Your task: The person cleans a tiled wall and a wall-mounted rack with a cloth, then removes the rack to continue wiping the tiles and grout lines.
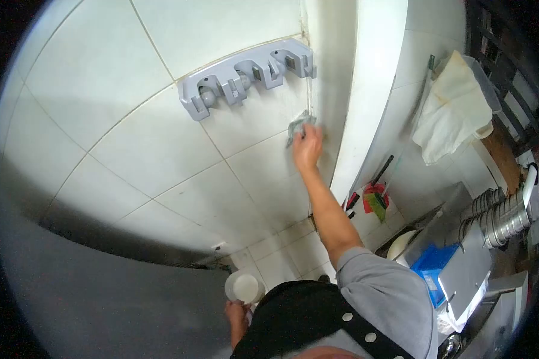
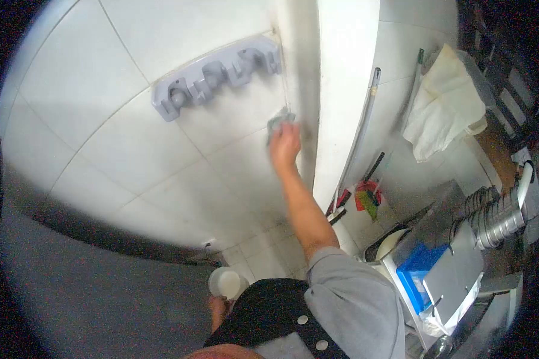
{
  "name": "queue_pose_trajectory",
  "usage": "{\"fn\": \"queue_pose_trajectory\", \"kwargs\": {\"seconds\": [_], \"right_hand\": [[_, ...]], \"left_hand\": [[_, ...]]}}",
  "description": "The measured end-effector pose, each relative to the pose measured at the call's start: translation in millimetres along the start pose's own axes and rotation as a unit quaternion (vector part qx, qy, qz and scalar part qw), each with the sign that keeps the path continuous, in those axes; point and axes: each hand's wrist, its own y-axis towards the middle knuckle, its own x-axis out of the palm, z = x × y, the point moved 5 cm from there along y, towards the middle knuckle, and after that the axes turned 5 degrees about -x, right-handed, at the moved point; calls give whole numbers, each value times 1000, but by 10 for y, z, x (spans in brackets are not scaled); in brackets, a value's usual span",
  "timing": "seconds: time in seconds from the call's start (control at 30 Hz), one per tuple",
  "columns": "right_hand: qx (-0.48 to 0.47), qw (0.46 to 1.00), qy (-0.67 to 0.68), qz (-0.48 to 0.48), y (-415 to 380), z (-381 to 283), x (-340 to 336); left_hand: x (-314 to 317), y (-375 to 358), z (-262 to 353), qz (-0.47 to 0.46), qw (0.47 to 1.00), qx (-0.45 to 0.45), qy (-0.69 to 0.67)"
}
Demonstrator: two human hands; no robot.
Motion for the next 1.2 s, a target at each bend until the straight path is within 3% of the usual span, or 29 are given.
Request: {"fn": "queue_pose_trajectory", "kwargs": {"seconds": [0.07, 0.17, 0.27, 0.37, 0.43, 0.47, 0.53, 0.57, 0.6, 0.67, 0.7, 0.73, 0.77, 0.8, 0.87, 0.9, 0.97, 1.0, 1.07, 1.13, 1.2], "right_hand": [[-49, 998, 21, 22, 367, -207, -84], [-128, 989, 53, 46, 1103, -702, -221], [-131, 988, 61, 62, 1127, -825, -214], [-74, 996, 35, 20, 160, -449, 171], [-216, 972, 51, -80, -227, -610, 330], [-280, 949, 56, -129, -358, -688, 374], [-244, 961, -26, -124, 47, -683, 234], [-186, 982, 18, -35, 326, -652, 148], [-127, 989, 61, 54, 453, -613, 84], [-181, 981, 47, 58, 178, -912, 206], [-207, 975, 44, 64, 33, -1109, 303], [-279, 958, -12, -64, -281, -1324, 514], [-343, 917, -69, -193, -598, -1425, 656], [-339, 912, -47, -228, -651, -1396, 634], [-326, 901, 0, -288, -621, -1361, 672], [-151, 949, 108, -254, -287, -1141, 688], [-180, 981, 71, 17, 182, -929, 253], [-50, 996, 54, 54, 390, -744, 207], [-123, 989, 36, 75, 207, -951, 366], [-197, 980, 24, -25, -204, -1381, 703], [-174, 960, 84, -201, -379, -1638, 859]], "left_hand": [[-26, -258, 57, 17, 992, -31, -117], [-84, -314, 92, 78, 994, -36, -71], [-314, 270, -75, -6, 970, 97, 222], [-311, 417, 108, -43, 862, 189, 469], [-140, 72, 589, -53, 829, 204, 518], [-129, -35, 773, -59, 844, 194, 496], [-268, 475, 475, -57, 961, 174, 209], [-329, 582, 432, -57, 984, 138, 101], [-388, 676, 397, -50, 993, 106, -11], [-343, 673, 644, -44, 988, -1, -146], [-389, 900, 598, -62, 993, 55, -84], [-451, 1334, 386, -79, 991, 110, -20], [-459, 1373, 295, -79, 991, 103, -19], [-464, 1406, 210, -79, 992, 96, -18], [-406, 1078, 603, -39, 989, -27, -139], [-384, 864, 854, -25, 990, 3, -140], [-408, 383, 990, 6, 990, 46, -136], [-418, 436, 894, -10, 991, 33, -128], [-409, 580, 718, -45, 992, 9, -116], [-366, 324, 879, -5, 998, -26, -56], [-322, 23, 1111, 22, 998, -50, -10]]}}
